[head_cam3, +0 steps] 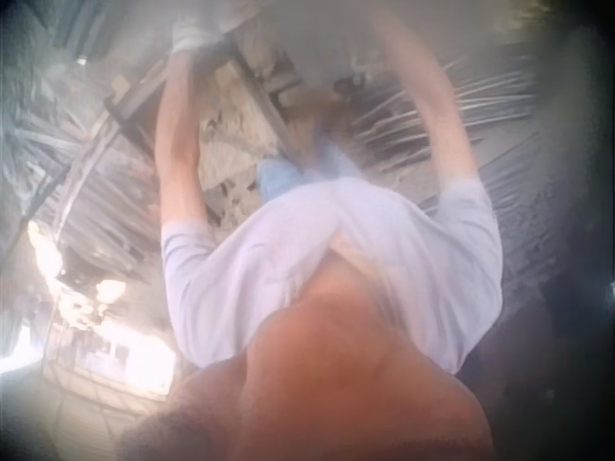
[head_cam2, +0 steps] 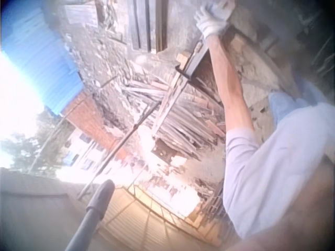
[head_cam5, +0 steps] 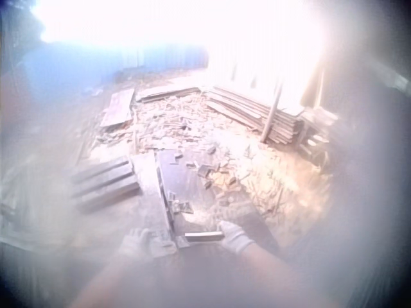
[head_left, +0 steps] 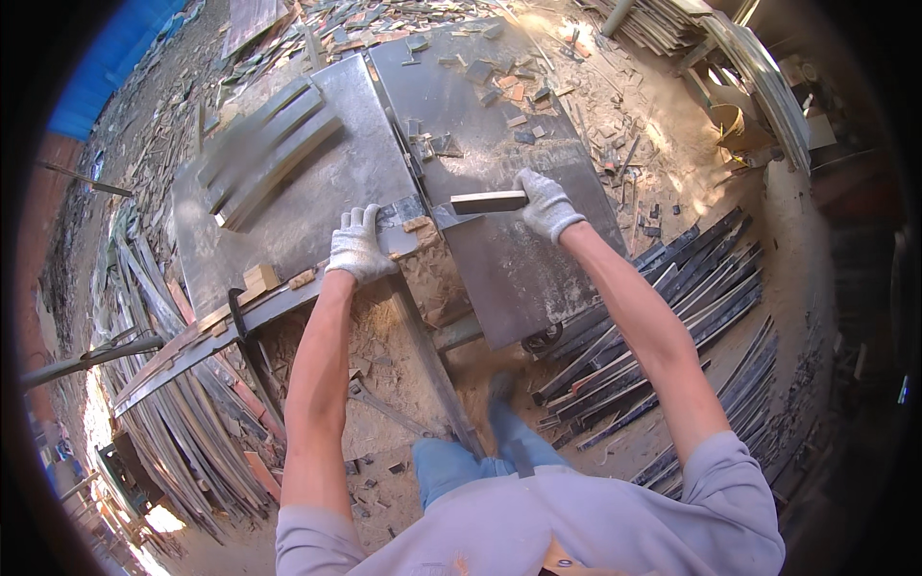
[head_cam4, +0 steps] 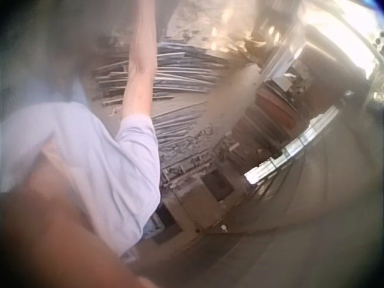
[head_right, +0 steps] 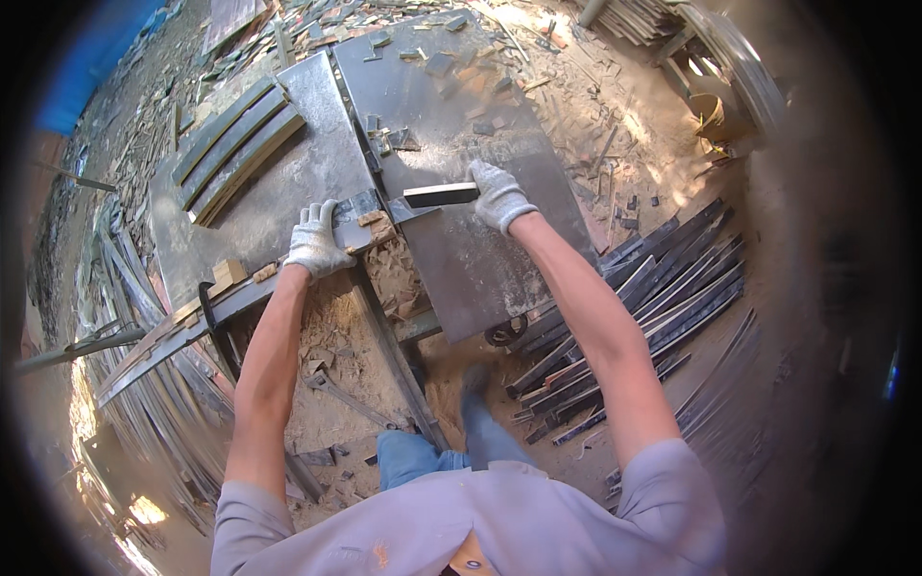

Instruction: The person picks up long metal rods from a pile, carries them to a cutting machine, and cuts them into shorter pieces. The person repeats this process multiple times, stacking the cut pieces on the machine table.

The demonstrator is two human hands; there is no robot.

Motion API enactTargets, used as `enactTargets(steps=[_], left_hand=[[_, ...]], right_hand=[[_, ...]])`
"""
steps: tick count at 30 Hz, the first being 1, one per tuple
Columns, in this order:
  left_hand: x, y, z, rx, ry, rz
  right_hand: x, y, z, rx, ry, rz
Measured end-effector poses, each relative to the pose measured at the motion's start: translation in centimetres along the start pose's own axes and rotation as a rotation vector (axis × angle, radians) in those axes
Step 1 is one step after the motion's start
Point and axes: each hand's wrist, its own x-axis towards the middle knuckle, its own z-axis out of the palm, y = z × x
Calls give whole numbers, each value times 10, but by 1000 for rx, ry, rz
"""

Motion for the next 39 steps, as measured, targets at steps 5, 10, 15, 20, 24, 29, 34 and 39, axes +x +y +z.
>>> enactTargets(steps=[5, 10, 15, 20, 24, 29, 34, 39], left_hand=[[1, 0, 5, -25, -28, -40], [4, 4, 1, -12, -72, -26], [-2, 2, -3, -107, -38, 13], [0, 3, -2, -146, 10, 44], [2, 5, -7, -199, -23, 16], [2, 4, -9, -205, -54, 10], [7, 4, -11, -214, -79, 1], [9, -3, 1, -226, -39, 61]], right_hand=[[-61, 38, -39, 93, -328, 216], [-30, 41, -34, 39, -481, 186], [51, 15, -22, -202, -542, 62], [175, -11, 14, -128, -55, -142], [255, -46, 49, -34, -58, -176], [273, -36, 53, 35, -80, -65], [192, -53, 15, 572, -89, 68], [32, -146, 28, 533, -604, -473]])
